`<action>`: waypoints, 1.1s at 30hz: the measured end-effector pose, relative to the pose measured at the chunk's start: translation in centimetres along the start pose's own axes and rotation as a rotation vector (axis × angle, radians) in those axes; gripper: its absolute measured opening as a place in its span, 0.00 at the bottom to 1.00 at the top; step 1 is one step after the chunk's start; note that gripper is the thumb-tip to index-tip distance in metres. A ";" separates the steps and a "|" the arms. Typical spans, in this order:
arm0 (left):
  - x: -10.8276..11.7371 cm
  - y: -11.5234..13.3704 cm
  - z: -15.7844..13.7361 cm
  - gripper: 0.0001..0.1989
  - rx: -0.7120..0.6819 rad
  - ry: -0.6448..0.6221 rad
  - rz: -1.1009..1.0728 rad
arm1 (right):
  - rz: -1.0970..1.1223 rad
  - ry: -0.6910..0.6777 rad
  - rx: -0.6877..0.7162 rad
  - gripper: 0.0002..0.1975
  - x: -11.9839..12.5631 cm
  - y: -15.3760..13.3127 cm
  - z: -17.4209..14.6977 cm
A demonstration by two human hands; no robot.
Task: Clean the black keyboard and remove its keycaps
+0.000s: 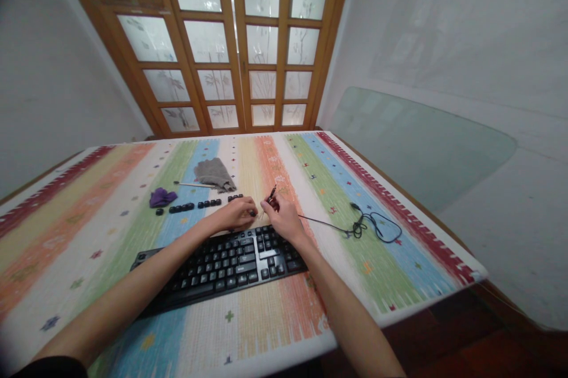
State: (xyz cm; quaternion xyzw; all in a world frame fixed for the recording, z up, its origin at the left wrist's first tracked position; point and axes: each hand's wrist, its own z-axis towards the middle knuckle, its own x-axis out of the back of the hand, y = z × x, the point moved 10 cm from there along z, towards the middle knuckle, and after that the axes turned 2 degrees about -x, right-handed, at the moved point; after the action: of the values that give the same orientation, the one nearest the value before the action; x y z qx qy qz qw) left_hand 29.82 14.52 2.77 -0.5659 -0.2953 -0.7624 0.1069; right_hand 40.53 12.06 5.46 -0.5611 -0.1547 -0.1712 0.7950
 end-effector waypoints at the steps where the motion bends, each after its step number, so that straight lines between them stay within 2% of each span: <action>1: 0.0 0.1 0.1 0.08 -0.008 0.002 -0.008 | 0.003 0.000 -0.003 0.11 0.0 0.0 0.0; 6: 0.1 0.8 0.2 0.10 -0.039 0.006 -0.035 | 0.004 0.010 0.003 0.11 0.3 -0.3 0.0; 11: 0.5 0.7 -0.1 0.15 -0.012 0.046 -0.009 | 0.001 0.016 0.014 0.10 0.5 -0.5 0.1; 17: 0.9 0.1 -0.2 0.11 0.051 0.050 0.119 | 0.007 0.021 0.025 0.11 0.6 -0.6 0.0; 26: 0.4 -0.2 -0.2 0.10 0.077 0.010 0.056 | 0.013 0.021 0.013 0.11 0.5 -0.4 0.0; 29: 1.2 -0.4 -0.1 0.08 0.050 0.040 0.047 | 0.021 0.009 0.014 0.11 0.4 -0.5 0.0; 33: 3.6 -1.2 0.2 0.03 0.019 0.097 0.100 | -0.011 0.009 0.022 0.10 0.4 -0.8 -0.1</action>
State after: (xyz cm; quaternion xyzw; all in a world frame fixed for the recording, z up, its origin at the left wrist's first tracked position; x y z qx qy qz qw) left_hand 28.12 16.21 5.74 -0.5412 -0.2683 -0.7798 0.1647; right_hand 40.55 11.67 6.31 -0.5506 -0.1562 -0.1764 0.8008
